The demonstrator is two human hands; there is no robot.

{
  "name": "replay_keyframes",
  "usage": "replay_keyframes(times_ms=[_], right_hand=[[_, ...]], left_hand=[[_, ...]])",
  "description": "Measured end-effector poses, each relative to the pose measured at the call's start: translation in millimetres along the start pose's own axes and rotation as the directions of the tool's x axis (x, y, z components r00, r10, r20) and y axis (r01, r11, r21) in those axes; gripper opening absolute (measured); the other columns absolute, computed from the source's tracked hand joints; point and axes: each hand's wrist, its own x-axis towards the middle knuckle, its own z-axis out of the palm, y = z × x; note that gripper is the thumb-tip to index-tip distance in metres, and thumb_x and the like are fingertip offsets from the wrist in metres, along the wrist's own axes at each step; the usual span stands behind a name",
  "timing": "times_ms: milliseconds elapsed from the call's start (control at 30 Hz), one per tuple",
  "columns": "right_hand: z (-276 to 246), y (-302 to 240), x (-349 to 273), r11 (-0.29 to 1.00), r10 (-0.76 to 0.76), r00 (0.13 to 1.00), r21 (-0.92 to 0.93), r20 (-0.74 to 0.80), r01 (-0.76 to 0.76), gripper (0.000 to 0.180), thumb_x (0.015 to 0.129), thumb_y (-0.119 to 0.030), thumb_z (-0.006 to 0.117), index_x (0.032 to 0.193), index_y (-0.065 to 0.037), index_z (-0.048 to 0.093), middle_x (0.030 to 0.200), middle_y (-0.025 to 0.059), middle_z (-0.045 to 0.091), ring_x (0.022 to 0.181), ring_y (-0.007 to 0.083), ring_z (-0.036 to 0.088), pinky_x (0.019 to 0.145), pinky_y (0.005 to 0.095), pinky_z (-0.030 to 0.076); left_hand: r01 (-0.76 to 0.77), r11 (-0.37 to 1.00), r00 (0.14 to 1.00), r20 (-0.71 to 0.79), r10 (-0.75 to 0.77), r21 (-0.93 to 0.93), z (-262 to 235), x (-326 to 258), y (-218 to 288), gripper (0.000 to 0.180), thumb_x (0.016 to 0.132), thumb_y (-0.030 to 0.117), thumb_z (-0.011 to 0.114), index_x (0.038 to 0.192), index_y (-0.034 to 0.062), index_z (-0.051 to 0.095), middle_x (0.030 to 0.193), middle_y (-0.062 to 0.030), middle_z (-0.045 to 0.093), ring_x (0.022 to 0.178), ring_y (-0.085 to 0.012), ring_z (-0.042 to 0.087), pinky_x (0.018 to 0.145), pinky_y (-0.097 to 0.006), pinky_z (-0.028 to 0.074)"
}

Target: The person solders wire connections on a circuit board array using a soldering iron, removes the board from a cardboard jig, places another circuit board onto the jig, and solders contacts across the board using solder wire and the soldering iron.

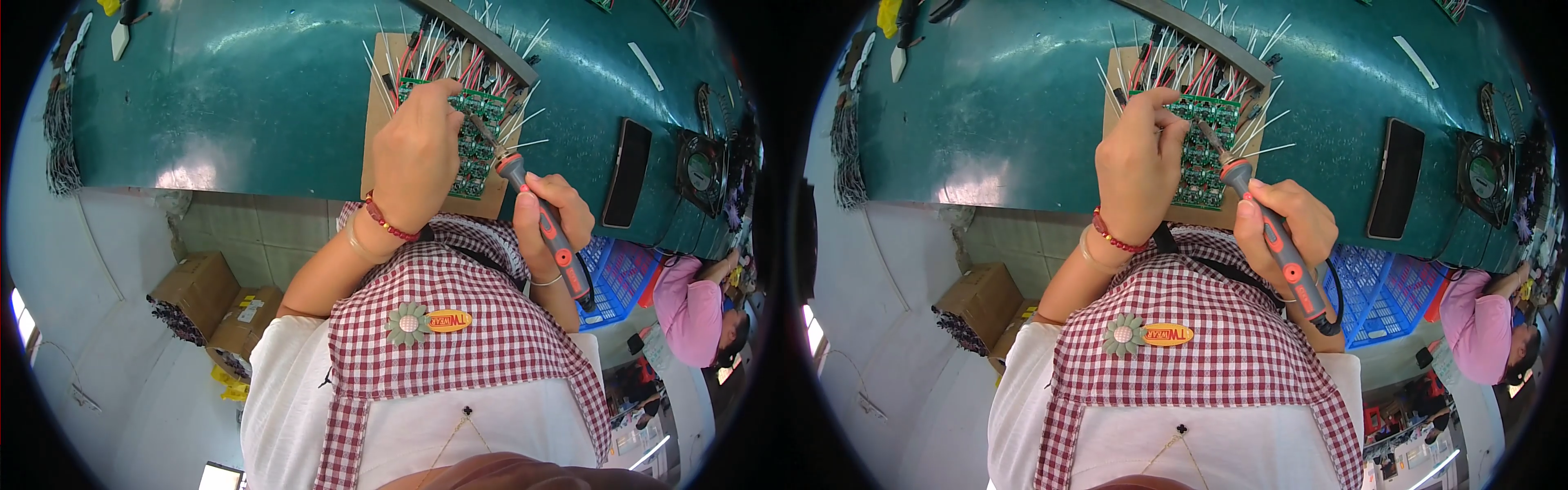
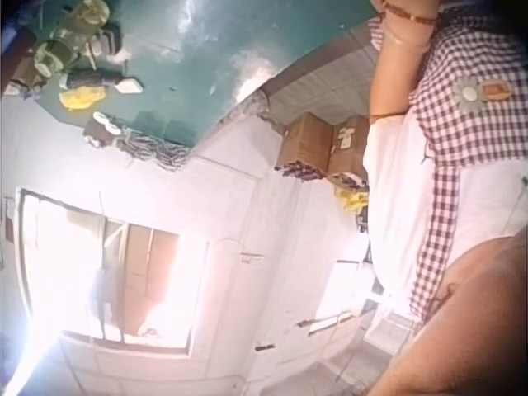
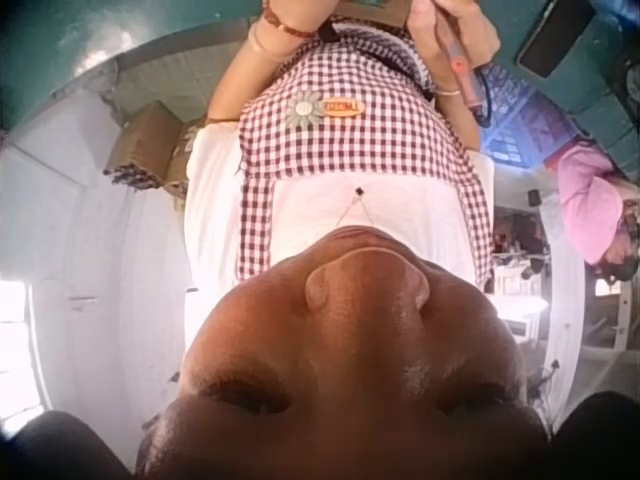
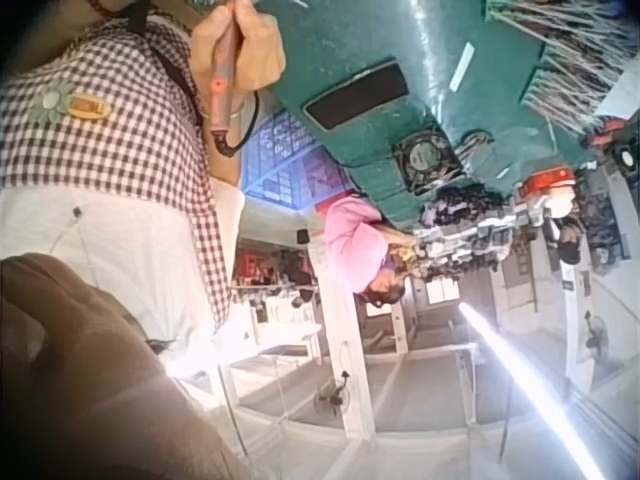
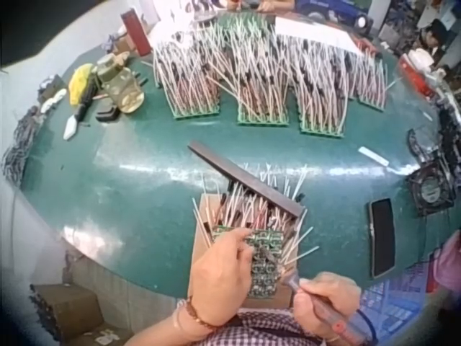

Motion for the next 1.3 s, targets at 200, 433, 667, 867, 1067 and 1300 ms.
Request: replay_keyframes(times_ms=[200,433,667,867,1067,1300], right_hand=[[-6,0,-3,0.994,0.083,0.995,0.070,-0.057,-0.079,0.019,0.075,0.004,0.067,0.094,0.004,0.063,0.065,0.0091,0.060,0.050,0.0146,0.054,0.045,0.0247,0.040],[-3,3,0,0.999,0.050,0.998,0.019,-0.028,-0.050,0.018,0.076,0.003,0.067,0.094,0.003,0.063,0.062,0.0074,0.058,0.049,0.0137,0.053,0.044,0.0252,0.039],[-7,2,-12,0.994,0.091,0.990,0.069,-0.107,-0.084,0.020,0.085,-0.008,0.067,0.100,0.003,0.061,0.064,0.0083,0.057,0.052,0.0133,0.052,0.047,0.0244,0.040],[-23,7,-13,0.952,0.214,0.909,0.285,-0.357,-0.113,0.034,0.098,-0.027,0.055,0.114,0.003,0.055,0.075,0.0123,0.061,0.060,0.0128,0.054,0.056,0.0239,0.045],[-28,10,-5,0.927,0.348,0.920,0.213,-0.181,-0.309,0.030,0.097,-0.018,0.055,0.118,0.003,0.057,0.080,0.0139,0.065,0.061,0.0124,0.056,0.058,0.0238,0.047],[-10,5,-23,0.926,0.358,0.932,0.152,-0.060,-0.346,0.022,0.083,-0.006,0.066,0.103,0.002,0.065,0.073,0.0098,0.068,0.064,0.0133,0.066,0.059,0.0244,0.051]], left_hand=[[0.036,0.998,0.999,-0.022,-0.037,-0.059,-2,1,1,0.028,0.079,-0.004,0.068,0.105,0.0019,0.059,0.076,-0.0105,0.066,0.062,-0.0206,0.064,0.057,-0.030,0.051],[0.000,1.000,1.000,-0.019,0.000,-0.010,3,3,-1,0.026,0.079,-0.003,0.069,0.102,0.0032,0.060,0.075,-0.0097,0.066,0.063,-0.0210,0.065,0.055,-0.030,0.049],[0.058,0.998,0.996,-0.063,-0.059,-0.018,-8,0,1,0.023,0.081,-0.002,0.070,0.102,0.0033,0.061,0.075,-0.0070,0.068,0.061,-0.0130,0.064,0.054,-0.027,0.049],[0.338,0.729,0.873,-0.092,-0.479,-0.596,-69,9,-21,0.025,0.089,0.008,0.068,0.109,0.0007,0.056,0.085,-0.0022,0.064,0.067,-0.0047,0.054,0.054,-0.019,0.040],[0.306,-0.019,0.830,0.276,-0.485,-0.952,-147,24,-32,0.018,0.096,0.010,0.057,0.112,0.0002,0.055,0.086,-0.0011,0.057,0.072,-0.0024,0.044,0.054,-0.017,0.032],[0.564,0.516,0.819,0.360,-0.446,-0.645,-55,-6,-5,0.015,0.092,0.005,0.061,0.105,-0.0007,0.059,0.078,-0.0014,0.059,0.064,-0.0081,0.052,0.057,-0.022,0.044]])
